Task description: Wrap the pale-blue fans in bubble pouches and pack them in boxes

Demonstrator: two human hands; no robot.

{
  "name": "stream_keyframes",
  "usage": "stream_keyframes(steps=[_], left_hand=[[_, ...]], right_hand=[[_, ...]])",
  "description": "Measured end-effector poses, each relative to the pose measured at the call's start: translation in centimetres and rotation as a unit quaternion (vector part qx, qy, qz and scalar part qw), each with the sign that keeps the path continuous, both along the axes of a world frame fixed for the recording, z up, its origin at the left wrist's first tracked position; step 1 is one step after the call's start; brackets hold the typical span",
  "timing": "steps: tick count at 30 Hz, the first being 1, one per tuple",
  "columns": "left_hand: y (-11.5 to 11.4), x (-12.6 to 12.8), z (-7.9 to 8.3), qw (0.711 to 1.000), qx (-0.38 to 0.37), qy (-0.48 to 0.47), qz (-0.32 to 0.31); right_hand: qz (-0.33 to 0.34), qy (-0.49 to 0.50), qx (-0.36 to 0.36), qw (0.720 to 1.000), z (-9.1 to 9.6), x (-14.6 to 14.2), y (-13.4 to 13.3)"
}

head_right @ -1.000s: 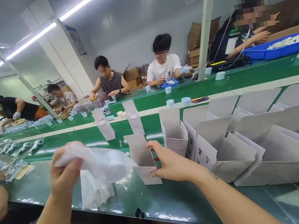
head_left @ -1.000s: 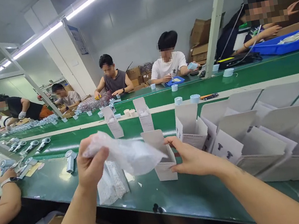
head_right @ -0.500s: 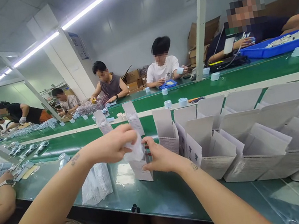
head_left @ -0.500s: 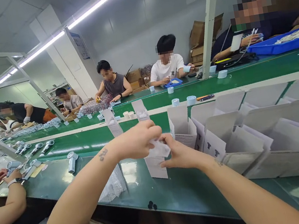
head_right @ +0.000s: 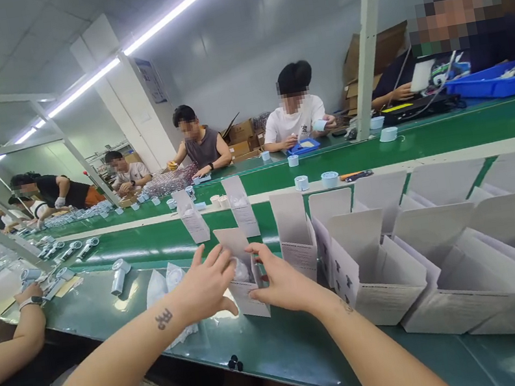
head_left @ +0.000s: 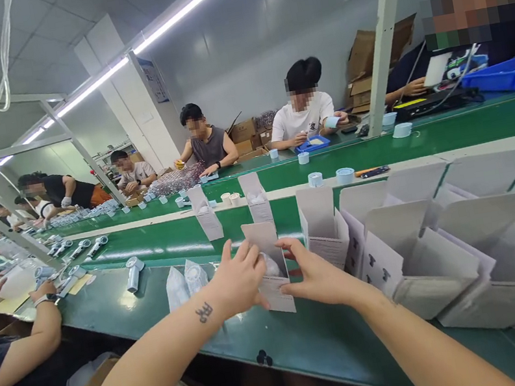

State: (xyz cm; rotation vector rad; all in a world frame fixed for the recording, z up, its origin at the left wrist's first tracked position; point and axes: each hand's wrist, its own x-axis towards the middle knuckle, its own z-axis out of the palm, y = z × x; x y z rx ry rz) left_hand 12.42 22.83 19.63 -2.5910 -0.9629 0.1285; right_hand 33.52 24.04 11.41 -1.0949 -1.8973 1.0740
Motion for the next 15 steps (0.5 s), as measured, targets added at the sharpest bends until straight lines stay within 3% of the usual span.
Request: stream_keyframes(steps=[3,7,9,11,13,15], left_hand=[[-1.3,0.6,-3.1,0.996,0.071,-0.053,-0.006],[-1.6,1.1,-7.1,0.989,0.035,-0.133,0.060],[-1.2,0.3,-7.8,0.981,0.035,-0.177,0.070],[-0.4,-1.7,-7.0,0.970,0.021,-0.233,0.070],[0.8,-5.0,-4.7,0.952,0.000,-0.293,0.085],[2.9,-9.0,-1.8,0.934,-0.001,-0.335,0.126]], right_hand=[[0.000,0.015,0.021,1.000,-0.2,-0.6,-0.1],[0.020,-0.036,0.073,0.996,0.7,-0.9,-1.0],[-0.042,-0.108,0.156,0.981,1.6,0.1,-1.6],[-0.185,-0.213,0.269,0.921,2.6,1.8,-2.1],[-0.305,-0.347,0.335,0.821,3.1,3.7,-2.1],[-0.321,-0.428,0.368,0.761,2.9,5.1,-1.6]])
